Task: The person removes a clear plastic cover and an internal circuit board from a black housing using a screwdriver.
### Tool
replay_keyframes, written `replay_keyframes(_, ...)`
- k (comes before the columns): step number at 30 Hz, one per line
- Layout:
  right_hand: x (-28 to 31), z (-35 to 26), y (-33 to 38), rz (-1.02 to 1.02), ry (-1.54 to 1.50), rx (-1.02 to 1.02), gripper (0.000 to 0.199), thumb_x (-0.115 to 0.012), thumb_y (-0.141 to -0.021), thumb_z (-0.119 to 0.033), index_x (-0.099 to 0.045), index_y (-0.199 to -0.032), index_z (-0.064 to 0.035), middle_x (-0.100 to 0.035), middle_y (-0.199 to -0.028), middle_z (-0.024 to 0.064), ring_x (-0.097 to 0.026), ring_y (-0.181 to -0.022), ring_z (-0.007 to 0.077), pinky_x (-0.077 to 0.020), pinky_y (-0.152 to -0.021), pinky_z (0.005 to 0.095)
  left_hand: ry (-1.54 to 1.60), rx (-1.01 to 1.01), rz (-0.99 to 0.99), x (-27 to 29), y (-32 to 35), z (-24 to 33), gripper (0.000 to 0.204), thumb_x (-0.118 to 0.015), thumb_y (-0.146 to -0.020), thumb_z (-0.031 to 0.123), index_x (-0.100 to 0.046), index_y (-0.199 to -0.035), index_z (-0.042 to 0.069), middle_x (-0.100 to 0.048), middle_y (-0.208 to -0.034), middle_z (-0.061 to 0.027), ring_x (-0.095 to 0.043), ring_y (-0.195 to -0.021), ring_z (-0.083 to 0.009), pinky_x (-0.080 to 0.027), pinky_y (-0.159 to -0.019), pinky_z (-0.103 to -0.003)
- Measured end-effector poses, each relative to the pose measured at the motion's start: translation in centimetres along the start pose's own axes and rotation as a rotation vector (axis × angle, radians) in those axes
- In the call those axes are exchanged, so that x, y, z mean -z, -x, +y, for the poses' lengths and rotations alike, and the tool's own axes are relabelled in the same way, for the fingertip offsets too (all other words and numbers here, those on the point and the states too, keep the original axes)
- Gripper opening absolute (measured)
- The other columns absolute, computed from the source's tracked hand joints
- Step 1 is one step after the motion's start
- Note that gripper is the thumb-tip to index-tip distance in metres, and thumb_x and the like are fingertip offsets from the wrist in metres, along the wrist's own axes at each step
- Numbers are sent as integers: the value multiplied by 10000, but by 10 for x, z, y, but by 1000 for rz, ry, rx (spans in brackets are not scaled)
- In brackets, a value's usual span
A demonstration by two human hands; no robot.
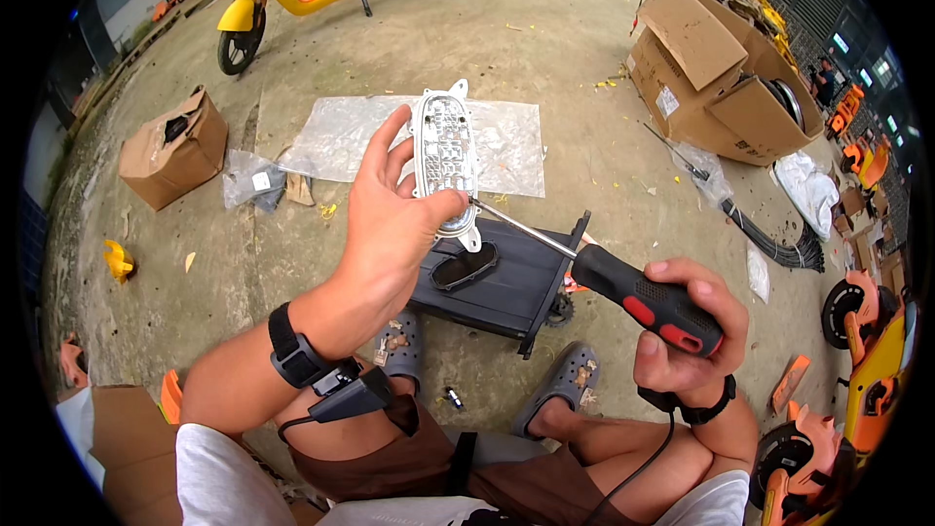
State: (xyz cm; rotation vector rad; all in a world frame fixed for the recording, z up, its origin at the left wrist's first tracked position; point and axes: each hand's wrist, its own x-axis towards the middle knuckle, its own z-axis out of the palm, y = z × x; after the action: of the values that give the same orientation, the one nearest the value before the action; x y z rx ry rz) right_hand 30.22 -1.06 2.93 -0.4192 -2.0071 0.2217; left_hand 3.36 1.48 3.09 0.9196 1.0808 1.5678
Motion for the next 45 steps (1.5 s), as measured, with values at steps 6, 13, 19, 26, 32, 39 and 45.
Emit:
replay_keyframes(6, 2, -1, 0, -10, -7, -24, 587, -733, -754, -82, -456, -1270, -37, -643, -1078, 251, -682, -916, 285, -570, -771, 354, -21, 3, -27, 0, 0, -1, 897, -572, -723, -207, -216, -1509, 39, -456, -1345, -123, -573, -1115, -208, -523, -883, -320)
replay_keyframes(13, 2, 1, 0, 18, 19, -86, 603, -710, -844, -118, -380, -1331, 16, -618, -1075, 261, -656, -957, 277, -551, -821, 376, -20, 4, -38, -2, 3, 1, 862, -520, -740, -203, -225, -1511, 45, -450, -1357, -121, -562, -1094, -192, -505, -880, -315)
replay_keyframes(19, -3, 4, -4, 75, -17, -209, 822, -701, -854, -274, -236, -1450, 47, -556, -1169, 273, -640, -925, 250, -536, -792, 343, -11, 12, -31, -2, 4, -2, 849, -526, -749, -196, -229, -1510, 36, -461, -1359, -126, -575, -1075, -184, -507, -870, -312)
replay_keyframes(26, -7, 2, 1, 140, -36, -350, 871, -628, -895, -366, -139, -1505, 16, -563, -1164, 223, -627, -799, 199, -522, -712, 333, -26, 21, -49, 1, 0, -10, 743, -577, -774, -150, -307, -1458, -47, -530, -1316, -111, -591, -1054, -159, -512, -838, -308)
replay_keyframes(32, -4, 8, -4, 135, 49, -299, 794, -521, -929, -463, -231, -1491, 18, -576, -1171, 219, -626, -915, 207, -518, -800, 325, -33, 60, -8, 1, -1, -15, 676, -595, -767, -135, -365, -1403, -116, -555, -1293, -160, -620, -1032, -185, -516, -835, -295)
replay_keyframes(39, 2, 12, 3, 90, 129, -175, 728, -536, -944, -322, -217, -1501, 20, -581, -1151, 217, -628, -840, 200, -506, -669, 266, -26, 111, -58, 2, 1, -10, 542, -634, -833, -71, -452, -1344, -90, -637, -1126, -100, -642, -929, -151, -543, -769, -299)
replay_keyframes(45, -5, 9, -4, 173, 61, -222, 721, -517, -968, -371, -226, -1503, 15, -568, -1175, 217, -629, -837, 214, -506, -663, 288, -24, 152, -24, 0, 2, -11, 509, -638, -848, -56, -472, -1328, -79, -647, -1095, -106, -645, -926, -146, -546, -755, -294)
